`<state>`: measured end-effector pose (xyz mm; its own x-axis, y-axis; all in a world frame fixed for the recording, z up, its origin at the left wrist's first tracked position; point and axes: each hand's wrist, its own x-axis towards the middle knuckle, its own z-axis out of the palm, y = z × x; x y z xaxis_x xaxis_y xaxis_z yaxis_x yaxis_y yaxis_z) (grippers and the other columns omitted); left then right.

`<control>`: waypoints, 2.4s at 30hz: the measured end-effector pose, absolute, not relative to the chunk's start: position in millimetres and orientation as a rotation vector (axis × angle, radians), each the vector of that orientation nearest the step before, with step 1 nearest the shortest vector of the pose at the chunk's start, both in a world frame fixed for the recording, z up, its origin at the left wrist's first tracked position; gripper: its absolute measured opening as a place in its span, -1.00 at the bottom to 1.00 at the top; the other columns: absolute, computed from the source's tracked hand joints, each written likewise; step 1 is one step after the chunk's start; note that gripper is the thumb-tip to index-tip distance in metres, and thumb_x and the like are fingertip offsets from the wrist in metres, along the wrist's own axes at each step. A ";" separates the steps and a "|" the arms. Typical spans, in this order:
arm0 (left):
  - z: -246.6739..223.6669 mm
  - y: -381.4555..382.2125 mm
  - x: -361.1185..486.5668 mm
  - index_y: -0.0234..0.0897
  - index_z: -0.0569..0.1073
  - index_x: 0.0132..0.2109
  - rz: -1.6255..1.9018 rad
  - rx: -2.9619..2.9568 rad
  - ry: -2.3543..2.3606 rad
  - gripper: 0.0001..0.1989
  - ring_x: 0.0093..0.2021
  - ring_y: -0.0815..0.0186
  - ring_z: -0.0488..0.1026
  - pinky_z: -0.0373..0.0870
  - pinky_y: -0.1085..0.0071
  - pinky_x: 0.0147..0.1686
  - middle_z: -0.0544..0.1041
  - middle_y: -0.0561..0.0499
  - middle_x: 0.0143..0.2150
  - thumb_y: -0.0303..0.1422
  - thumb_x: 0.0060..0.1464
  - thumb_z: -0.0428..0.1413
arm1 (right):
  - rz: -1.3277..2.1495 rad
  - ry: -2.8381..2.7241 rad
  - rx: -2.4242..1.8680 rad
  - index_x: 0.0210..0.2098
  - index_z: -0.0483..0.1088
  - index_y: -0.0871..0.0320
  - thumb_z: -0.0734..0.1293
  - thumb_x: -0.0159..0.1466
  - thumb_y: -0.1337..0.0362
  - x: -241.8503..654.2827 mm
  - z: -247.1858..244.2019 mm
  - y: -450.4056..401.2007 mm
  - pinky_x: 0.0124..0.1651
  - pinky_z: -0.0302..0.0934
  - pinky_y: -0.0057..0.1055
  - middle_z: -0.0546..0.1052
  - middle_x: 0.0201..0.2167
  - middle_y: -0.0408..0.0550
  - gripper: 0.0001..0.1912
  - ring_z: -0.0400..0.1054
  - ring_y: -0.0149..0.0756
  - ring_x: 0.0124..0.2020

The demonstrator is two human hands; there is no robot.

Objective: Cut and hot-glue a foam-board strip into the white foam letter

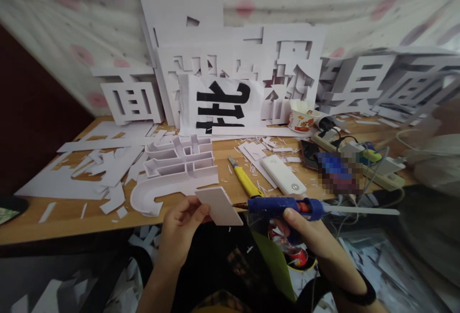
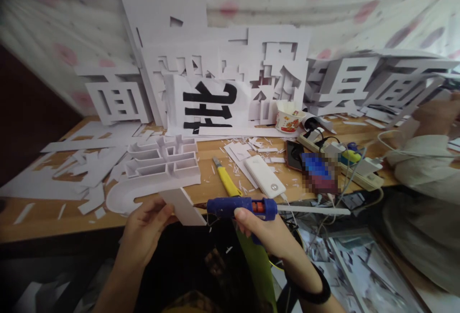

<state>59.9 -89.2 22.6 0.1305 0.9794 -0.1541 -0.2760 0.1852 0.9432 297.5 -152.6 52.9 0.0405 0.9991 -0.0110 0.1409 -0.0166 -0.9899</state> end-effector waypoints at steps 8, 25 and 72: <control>25.8 -93.2 63.9 -0.30 0.61 -0.35 1.142 0.919 1.015 -0.64 -0.37 0.31 0.56 0.59 0.42 -0.33 0.62 -0.01 -0.39 -0.11 -0.20 0.41 | 1.128 -1.308 -1.267 -0.60 0.43 0.17 0.27 0.22 -0.27 304.0 47.2 -153.6 -0.48 0.19 -0.45 0.47 -0.64 -0.06 -0.37 0.34 -0.35 -0.57; 26.5 -89.5 58.8 -0.31 0.57 -0.42 1.235 0.832 1.019 -0.62 -0.44 0.35 0.56 0.60 0.46 -0.38 0.59 0.04 -0.47 -0.14 -0.29 0.46 | 1.130 -1.256 -1.361 -0.64 0.29 0.11 0.34 0.08 -0.34 299.3 51.0 -153.9 -0.65 0.06 -0.48 0.28 -0.76 -0.20 -0.37 0.16 -0.43 -0.71; 23.4 -85.7 64.0 -0.28 0.55 -0.37 1.321 0.659 0.985 -0.62 -0.41 0.34 0.59 0.61 0.45 -0.40 0.63 0.06 -0.41 -0.19 -0.30 0.47 | 1.162 -1.208 -1.503 -0.47 0.42 0.13 0.42 0.00 -0.32 301.2 51.0 -150.9 -0.50 0.24 -0.43 0.47 -0.67 -0.14 -0.41 0.38 -0.31 -0.58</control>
